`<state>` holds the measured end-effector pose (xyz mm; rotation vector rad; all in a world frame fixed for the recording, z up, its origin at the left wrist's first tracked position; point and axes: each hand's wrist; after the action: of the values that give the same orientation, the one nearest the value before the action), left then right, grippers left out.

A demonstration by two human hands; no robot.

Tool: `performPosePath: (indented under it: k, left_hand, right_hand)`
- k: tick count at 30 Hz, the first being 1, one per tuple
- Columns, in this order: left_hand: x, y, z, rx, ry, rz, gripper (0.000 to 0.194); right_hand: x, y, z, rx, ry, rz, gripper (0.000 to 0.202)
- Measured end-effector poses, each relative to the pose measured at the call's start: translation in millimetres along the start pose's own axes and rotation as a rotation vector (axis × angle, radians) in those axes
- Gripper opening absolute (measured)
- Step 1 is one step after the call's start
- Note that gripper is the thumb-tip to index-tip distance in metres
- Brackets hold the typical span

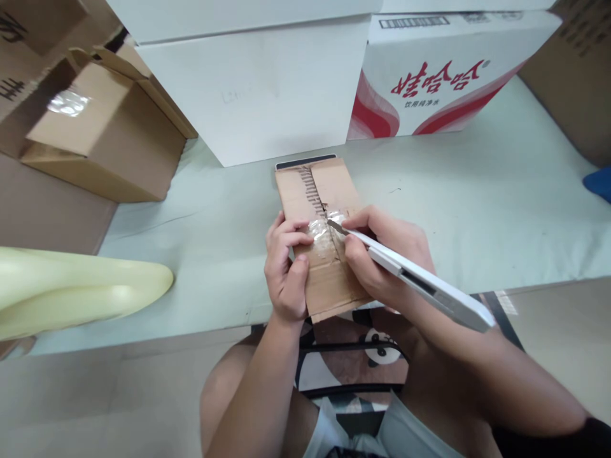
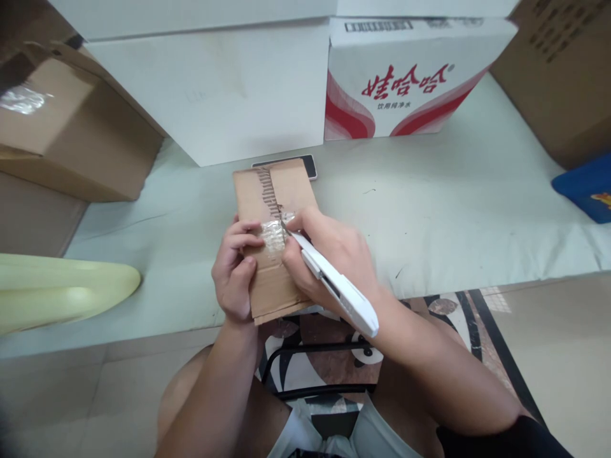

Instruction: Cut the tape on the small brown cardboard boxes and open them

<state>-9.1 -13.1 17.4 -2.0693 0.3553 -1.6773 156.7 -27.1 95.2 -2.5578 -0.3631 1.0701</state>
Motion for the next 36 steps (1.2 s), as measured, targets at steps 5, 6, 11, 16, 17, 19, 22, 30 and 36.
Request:
performPosePath:
  k: [5,6,11,16,17,19,22,30,36]
  left_hand:
    - [0.1,-0.3,0.7,0.006,0.037,0.003,0.015]
    - [0.2,-0.4,0.8,0.007,0.035,0.007,0.015]
    - [-0.3,-0.9,0.2,0.006,-0.007,0.01,0.017]
    - [-1.0,-0.4,-0.2,-0.007,-0.009,0.006,0.016]
    - [-1.0,-0.3,0.0,-0.004,-0.006,0.007,0.016]
    - [-0.9,-0.2,0.4,0.005,0.004,0.01,0.016]
    - [-0.8,-0.1,0.9,0.008,0.02,0.013,0.016]
    - [-0.9,0.4,0.4,0.002,0.024,-0.003,0.016]
    - [-1.6,0.4,-0.3,0.002,0.087,-0.006,0.014]
  right_hand:
    - [-1.1,0.2,0.5,0.017,-0.006,0.003,0.012]
    - [-1.5,0.1,0.3,0.023,-0.012,0.001,0.013]
    - [-2.0,-0.9,-1.0,0.018,0.0,0.004,0.013]
    - [-3.1,-3.7,-1.8,-0.048,0.002,0.061,0.013]
    - [-3.5,-4.3,-2.0,-0.057,0.003,0.066,0.014]
    - [-4.3,-5.2,-2.4,-0.078,0.002,0.069,0.016]
    - [-4.2,-5.5,-2.8,-0.09,-0.007,0.075,0.017]
    - [-0.8,-1.7,-2.6,-0.037,-0.059,0.036,0.008]
    - [-2.5,-2.6,-0.1,-0.008,-0.018,0.026,0.012]
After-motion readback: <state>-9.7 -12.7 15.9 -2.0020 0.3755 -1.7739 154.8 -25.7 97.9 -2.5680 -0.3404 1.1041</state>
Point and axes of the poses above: each hand's wrist, its own y-axis away from the middle knuckle, its own z-axis out of the palm, x = y × z, and after that the axes turned 5 degrees about -z, right-handed
